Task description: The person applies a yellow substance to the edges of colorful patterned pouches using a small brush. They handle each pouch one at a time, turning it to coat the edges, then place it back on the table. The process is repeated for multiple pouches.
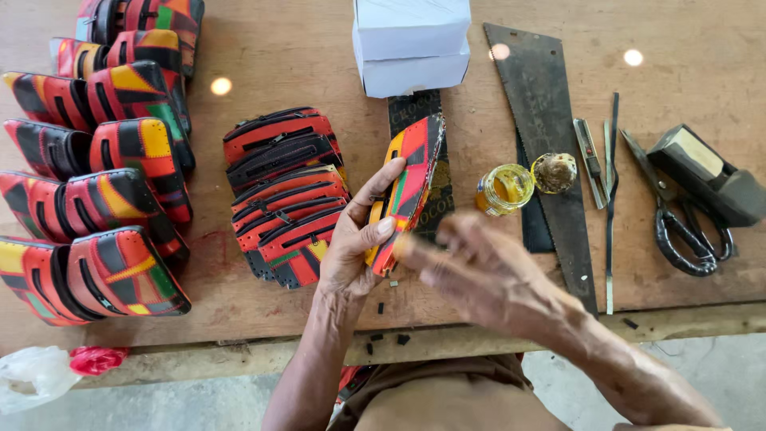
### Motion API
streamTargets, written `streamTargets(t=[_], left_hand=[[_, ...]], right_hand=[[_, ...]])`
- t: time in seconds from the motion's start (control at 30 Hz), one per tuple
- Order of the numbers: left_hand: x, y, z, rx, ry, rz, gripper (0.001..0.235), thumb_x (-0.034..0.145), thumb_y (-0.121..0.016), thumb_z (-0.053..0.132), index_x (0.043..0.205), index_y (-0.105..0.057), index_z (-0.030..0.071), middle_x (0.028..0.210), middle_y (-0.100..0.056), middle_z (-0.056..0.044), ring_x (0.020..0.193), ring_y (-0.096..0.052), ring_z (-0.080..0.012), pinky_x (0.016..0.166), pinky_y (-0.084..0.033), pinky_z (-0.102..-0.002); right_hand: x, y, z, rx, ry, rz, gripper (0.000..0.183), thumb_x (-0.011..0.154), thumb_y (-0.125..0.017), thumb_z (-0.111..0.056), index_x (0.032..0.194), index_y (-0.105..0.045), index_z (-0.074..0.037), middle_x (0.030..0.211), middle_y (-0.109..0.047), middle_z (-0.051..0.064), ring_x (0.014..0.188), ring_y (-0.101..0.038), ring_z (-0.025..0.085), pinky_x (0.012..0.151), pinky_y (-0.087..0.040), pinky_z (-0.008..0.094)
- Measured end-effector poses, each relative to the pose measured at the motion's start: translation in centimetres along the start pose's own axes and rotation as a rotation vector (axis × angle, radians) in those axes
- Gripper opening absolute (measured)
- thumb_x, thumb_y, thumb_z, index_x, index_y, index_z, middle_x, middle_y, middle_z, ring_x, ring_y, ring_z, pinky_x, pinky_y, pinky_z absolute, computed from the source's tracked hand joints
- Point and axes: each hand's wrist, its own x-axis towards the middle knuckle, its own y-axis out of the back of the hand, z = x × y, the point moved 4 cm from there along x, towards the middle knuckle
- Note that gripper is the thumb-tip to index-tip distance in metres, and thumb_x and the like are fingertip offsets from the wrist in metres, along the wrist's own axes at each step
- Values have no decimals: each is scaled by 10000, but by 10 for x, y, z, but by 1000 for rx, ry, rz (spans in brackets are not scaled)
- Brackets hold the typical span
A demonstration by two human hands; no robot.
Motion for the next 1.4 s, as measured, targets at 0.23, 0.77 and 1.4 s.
streamTargets(t=[0.23,0.77,1.4], left_hand=[[-2,-4,5,86,7,18,845,786,-854,42,1528,-456,-32,1509,-541,-131,1317,-592,-201,1158,-454,-354],[-3,-6,9,94,86,-53,862,781,-885,65,1530,-470,-34,1441,-598,-151,1263,-621,-209,1111,-488,-343],[-11,-18,54,643,50,-92,700,792,-874,55,1435,-601,10,1351,-621,-60,1223,-611,-142,1095,-493,-308]], right_hand=[[-17,-1,27,61,-60,47,506,899,-757,-155,1333,-557,-321,1098,-583,29,856,-630,172,648,-568,332],[-16,-8,52,-61,-284,6,960,835,-823,-207,1601,-245,-199,1196,-464,163,979,-554,264,766,-562,411],[-24,16,62,-272,-215,-34,826,905,-783,-219,1583,-332,-353,1170,-460,94,924,-535,186,723,-583,326]])
